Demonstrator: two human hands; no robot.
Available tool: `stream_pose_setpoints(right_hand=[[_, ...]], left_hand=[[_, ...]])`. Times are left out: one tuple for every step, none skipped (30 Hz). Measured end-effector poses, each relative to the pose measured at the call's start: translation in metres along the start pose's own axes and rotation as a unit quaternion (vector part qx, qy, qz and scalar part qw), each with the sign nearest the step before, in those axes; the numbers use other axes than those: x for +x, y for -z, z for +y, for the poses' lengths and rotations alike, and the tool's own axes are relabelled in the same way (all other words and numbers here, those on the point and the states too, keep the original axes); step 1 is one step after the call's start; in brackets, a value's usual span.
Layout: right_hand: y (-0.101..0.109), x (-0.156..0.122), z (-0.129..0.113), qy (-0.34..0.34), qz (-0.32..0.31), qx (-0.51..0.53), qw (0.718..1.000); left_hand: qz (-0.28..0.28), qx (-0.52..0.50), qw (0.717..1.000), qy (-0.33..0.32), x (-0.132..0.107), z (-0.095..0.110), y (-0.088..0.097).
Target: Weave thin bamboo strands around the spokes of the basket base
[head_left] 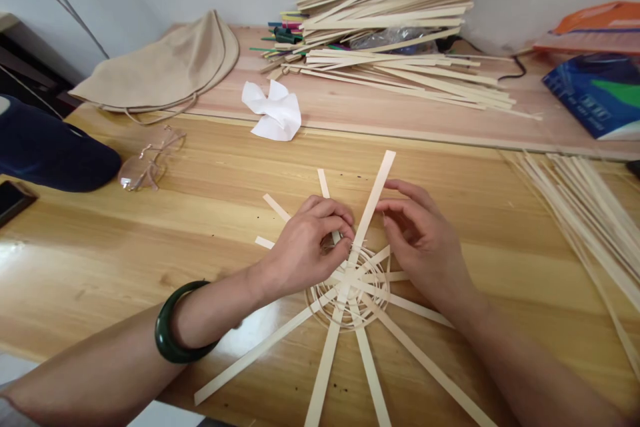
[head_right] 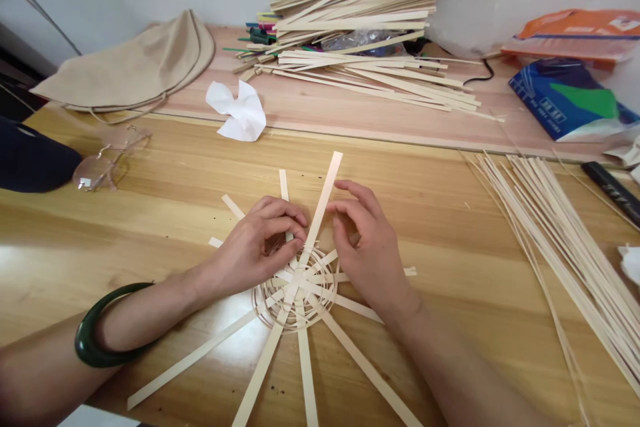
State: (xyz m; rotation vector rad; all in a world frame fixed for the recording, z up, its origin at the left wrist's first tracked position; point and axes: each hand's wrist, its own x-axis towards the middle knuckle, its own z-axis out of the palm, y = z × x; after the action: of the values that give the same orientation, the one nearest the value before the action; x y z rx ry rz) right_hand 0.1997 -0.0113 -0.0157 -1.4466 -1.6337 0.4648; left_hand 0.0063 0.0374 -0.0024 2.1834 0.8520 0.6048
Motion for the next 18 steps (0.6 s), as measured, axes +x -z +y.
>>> stream_pose_setpoints(right_hand=[[0.002, 0.001, 0.001, 0.006, 0.003, -0.016, 1.0], [0.004, 0.002, 0.002, 0.012, 0.004, -0.046, 0.999], [0.006, 0.003, 0.002, 0.019, 0.006, -0.09, 0.996], [0.01, 0.003, 0.002, 0.028, 0.003, -0.149, 0.988], [0.014, 0.004, 0.001, 0.038, -0.003, -0.213, 0.976], [0.018, 0.005, 0.0, 0.049, -0.012, -0.271, 0.961], [0.023, 0.005, -0.002, 0.058, -0.021, -0.315, 0.947], [0.028, 0.006, -0.005, 0.069, -0.031, -0.343, 0.936], [0.032, 0.007, -0.009, 0.08, -0.044, -0.357, 0.93], [0.036, 0.007, -0.012, 0.09, -0.056, -0.359, 0.927], [0.039, 0.008, -0.016, 0.1, -0.07, -0.352, 0.928], [0.04, 0.009, -0.019, 0.109, -0.088, -0.34, 0.93], [0.041, 0.009, -0.021, 0.115, -0.113, -0.326, 0.932], [0.039, 0.009, -0.023, 0.117, -0.136, -0.313, 0.933], [0.037, 0.008, -0.023, 0.114, -0.153, -0.305, 0.933], [0.035, 0.007, -0.023, 0.107, -0.162, -0.304, 0.933], [0.032, 0.006, -0.022, 0.097, -0.167, -0.307, 0.932], [0.029, 0.005, -0.022, 0.087, -0.167, -0.315, 0.93]], left_hand=[[0.0, 0.0, 1.0, 0.0, 0.0, 0.0, -0.001], [0.001, 0.0, 1.0, -0.002, 0.0, 0.0, -0.001], [0.003, 0.0, 1.0, -0.004, -0.001, -0.001, -0.002], [0.005, -0.001, 1.0, -0.007, -0.001, -0.001, -0.002], [0.008, -0.002, 1.0, -0.01, -0.001, -0.002, -0.003], [0.011, -0.003, 1.0, -0.012, -0.001, -0.002, -0.003], [0.014, -0.004, 1.0, -0.013, -0.002, -0.002, -0.003], [0.017, -0.005, 1.0, -0.014, -0.002, -0.003, -0.004], [0.02, -0.006, 1.0, -0.014, -0.002, -0.003, -0.004], [0.022, -0.007, 1.0, -0.015, -0.002, -0.003, -0.004], [0.023, -0.008, 1.0, -0.015, -0.002, -0.003, -0.004], [0.024, -0.008, 1.0, -0.014, -0.002, -0.003, -0.004], [0.024, -0.007, 1.0, -0.015, -0.003, -0.003, -0.004], [0.024, -0.006, 1.0, -0.015, -0.003, -0.003, -0.004], [0.024, -0.004, 1.0, -0.015, -0.003, -0.003, -0.004], [0.025, -0.002, 1.0, -0.016, -0.003, -0.003, -0.004], [0.026, 0.0, 1.0, -0.016, -0.003, -0.004, -0.005], [0.028, 0.0, 0.999, -0.017, -0.003, -0.004, -0.005]])
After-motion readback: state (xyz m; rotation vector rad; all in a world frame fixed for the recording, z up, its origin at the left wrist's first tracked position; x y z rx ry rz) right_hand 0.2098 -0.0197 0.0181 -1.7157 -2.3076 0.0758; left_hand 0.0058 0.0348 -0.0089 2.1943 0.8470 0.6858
